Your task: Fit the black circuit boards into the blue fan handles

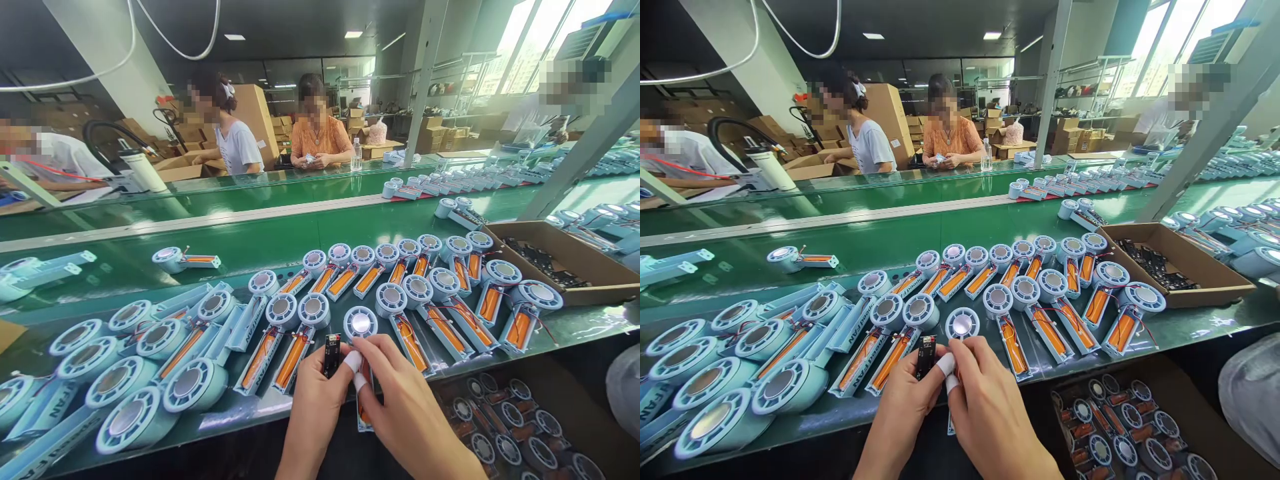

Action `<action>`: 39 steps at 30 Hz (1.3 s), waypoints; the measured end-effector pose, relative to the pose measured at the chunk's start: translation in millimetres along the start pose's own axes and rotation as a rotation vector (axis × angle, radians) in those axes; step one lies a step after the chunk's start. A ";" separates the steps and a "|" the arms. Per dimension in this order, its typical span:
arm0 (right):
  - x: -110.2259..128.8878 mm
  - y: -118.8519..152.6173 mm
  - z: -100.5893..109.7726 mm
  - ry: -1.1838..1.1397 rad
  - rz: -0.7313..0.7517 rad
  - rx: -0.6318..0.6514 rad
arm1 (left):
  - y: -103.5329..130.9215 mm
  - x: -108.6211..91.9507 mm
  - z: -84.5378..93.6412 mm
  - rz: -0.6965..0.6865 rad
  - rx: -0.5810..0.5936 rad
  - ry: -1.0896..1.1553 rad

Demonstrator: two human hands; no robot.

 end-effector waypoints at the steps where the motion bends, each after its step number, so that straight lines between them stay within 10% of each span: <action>1: -0.9 -0.4 -2.6 -0.007 -0.006 0.029 | 0.3 0.0 0.7 -0.004 0.020 -0.018; 21: -18.9 -7.4 -7.8 -0.529 -0.297 0.075 | 3.7 10.3 5.0 -0.223 -0.103 -0.320; 39: 8.7 -24.2 2.5 0.502 0.258 0.185 | 14.0 12.1 12.3 -0.489 0.024 -0.900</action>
Point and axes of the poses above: each hand's wrist, its own y-axis away from the middle knuckle, its own z-axis out of the back of the hand, x = y × z, the point moved 2 cm from there along -y, towards the middle knuckle, and after that the axes turned 3 degrees about -z, right-handed, at the moved point
